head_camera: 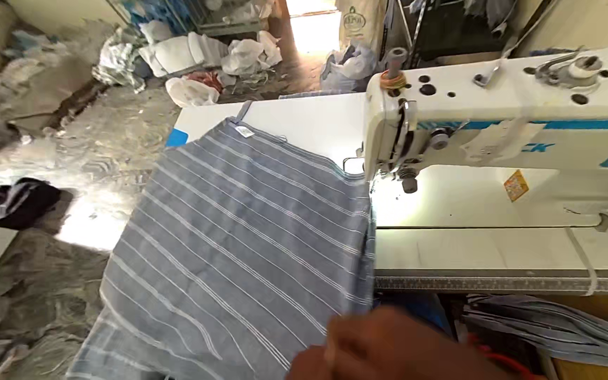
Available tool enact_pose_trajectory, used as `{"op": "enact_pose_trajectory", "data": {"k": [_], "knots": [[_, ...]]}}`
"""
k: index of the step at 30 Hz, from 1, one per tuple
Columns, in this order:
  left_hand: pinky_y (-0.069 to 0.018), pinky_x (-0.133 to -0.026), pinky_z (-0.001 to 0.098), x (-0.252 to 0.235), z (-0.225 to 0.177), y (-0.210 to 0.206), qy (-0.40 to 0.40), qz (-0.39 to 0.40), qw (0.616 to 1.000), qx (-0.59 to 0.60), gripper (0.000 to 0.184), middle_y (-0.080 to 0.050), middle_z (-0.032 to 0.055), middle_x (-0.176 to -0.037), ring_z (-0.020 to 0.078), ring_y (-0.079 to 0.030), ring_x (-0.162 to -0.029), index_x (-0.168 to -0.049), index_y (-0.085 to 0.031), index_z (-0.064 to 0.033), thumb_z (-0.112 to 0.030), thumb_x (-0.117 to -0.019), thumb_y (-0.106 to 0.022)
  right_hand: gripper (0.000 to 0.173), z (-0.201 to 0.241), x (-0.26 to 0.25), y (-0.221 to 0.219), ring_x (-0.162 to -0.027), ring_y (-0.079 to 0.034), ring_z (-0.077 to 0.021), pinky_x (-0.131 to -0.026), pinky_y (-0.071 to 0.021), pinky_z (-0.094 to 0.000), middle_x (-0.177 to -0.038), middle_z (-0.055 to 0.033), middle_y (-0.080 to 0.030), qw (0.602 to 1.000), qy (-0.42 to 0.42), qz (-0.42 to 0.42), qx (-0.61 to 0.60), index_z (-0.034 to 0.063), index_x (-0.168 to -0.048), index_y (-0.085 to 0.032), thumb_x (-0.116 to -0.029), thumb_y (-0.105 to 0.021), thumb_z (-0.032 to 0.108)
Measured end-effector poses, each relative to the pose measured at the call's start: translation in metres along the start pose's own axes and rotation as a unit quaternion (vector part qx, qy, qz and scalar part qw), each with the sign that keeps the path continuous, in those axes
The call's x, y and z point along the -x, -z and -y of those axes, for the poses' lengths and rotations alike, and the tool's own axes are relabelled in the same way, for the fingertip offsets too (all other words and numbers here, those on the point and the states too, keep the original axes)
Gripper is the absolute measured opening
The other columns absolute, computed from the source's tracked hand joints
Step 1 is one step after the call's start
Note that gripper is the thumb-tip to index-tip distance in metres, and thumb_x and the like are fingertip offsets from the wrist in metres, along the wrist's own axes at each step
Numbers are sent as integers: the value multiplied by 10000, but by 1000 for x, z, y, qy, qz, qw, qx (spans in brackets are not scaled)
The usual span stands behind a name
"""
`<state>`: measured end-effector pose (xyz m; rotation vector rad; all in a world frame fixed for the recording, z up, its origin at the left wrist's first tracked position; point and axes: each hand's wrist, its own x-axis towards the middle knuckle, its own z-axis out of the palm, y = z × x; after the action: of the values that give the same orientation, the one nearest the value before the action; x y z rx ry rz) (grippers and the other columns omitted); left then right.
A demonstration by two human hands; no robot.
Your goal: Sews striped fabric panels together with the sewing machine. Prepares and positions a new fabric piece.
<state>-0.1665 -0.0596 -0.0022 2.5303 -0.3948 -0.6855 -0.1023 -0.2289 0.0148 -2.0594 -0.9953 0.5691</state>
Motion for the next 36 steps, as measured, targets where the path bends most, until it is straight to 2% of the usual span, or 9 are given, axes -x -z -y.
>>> {"op": "enact_pose_trajectory", "data": {"k": [2,5,9,15,19,23,31,34,36], "knots": [[-573,-538,528,-14,-24,-15,-16,-20,999,-47,208,-713,179,-915,358,-712,-675,-1106,-727,-61,-137,-983,-577,276,-27,-8,23,-836,-719,-304,-686,-595,-457,-1030,-182,-693,964,-175,-116,164,2,-1193,-677,-1048,-522,178],[-563,-526,517,-29,-42,-26,-9,8,997,-73,214,-706,171,-863,359,-709,-670,-1116,-716,-76,-156,-987,-566,393,-83,-39,36,-827,-702,-350,-657,-590,-466,-1228,-263,-603,913,-275,-182,242,-63,-1371,-552,-1036,-560,142],[-546,-495,489,-39,-40,-31,-10,-6,995,-95,187,-683,143,-762,333,-696,-624,-1063,-714,-77,-176,-956,-598,213,-89,-60,48,-751,-698,-368,-623,-591,-454,-1091,-287,-605,922,-290,-162,199,-100,-1214,-545,-1024,-542,-4],[-551,-540,524,-39,-29,-33,30,12,995,-90,214,-708,160,-785,367,-716,-689,-1091,-721,-58,-160,-933,-619,359,-90,-56,38,-855,-687,-385,-673,-590,-451,-1233,-304,-563,921,-262,-170,234,-116,-1340,-538,-999,-577,-12],[-577,-561,501,-38,-26,-46,31,-29,996,-73,227,-702,171,-831,363,-722,-715,-1139,-708,-42,-98,-942,-610,364,-84,-61,49,-868,-693,-402,-712,-586,-474,-1240,-330,-544,927,-289,-150,189,-133,-1393,-428,-1051,-471,-16],[-585,-582,467,-40,-7,-69,-17,-124,988,-85,197,-679,165,-817,351,-711,-720,-1076,-724,-46,-59,-906,-626,360,-81,-56,45,-927,-681,-394,-742,-582,-463,-1274,-311,-531,931,-271,-134,204,-119,-1396,-451,-1049,-462,-24],[-578,-546,424,-51,8,-77,-59,-171,982,-57,171,-642,110,-766,290,-691,-671,-1003,-702,-62,-37,-850,-630,422,-87,-56,42,-921,-679,-378,-738,-580,-442,-1304,-304,-514,930,-257,-148,217,-104,-1468,-392,-1058,-435,-16],[-587,-604,454,-52,3,-68,-25,-146,989,-21,248,-680,120,-827,309,-714,-747,-1079,-670,-29,-75,-839,-631,409,-93,-58,39,-909,-679,-379,-723,-582,-442,-1295,-307,-516,928,-252,-163,220,-103,-1451,-415,-1050,-439,-26],[-580,-648,498,-52,-6,-55,38,-47,998,17,328,-698,143,-877,333,-721,-796,-1198,-621,-14,-146,-899,-594,408,-90,-58,40,-907,-679,-372,-717,-580,-433,-1288,-307,-512,927,-256,-157,224,-105,-1451,-403,-1051,-436,-31]]}}
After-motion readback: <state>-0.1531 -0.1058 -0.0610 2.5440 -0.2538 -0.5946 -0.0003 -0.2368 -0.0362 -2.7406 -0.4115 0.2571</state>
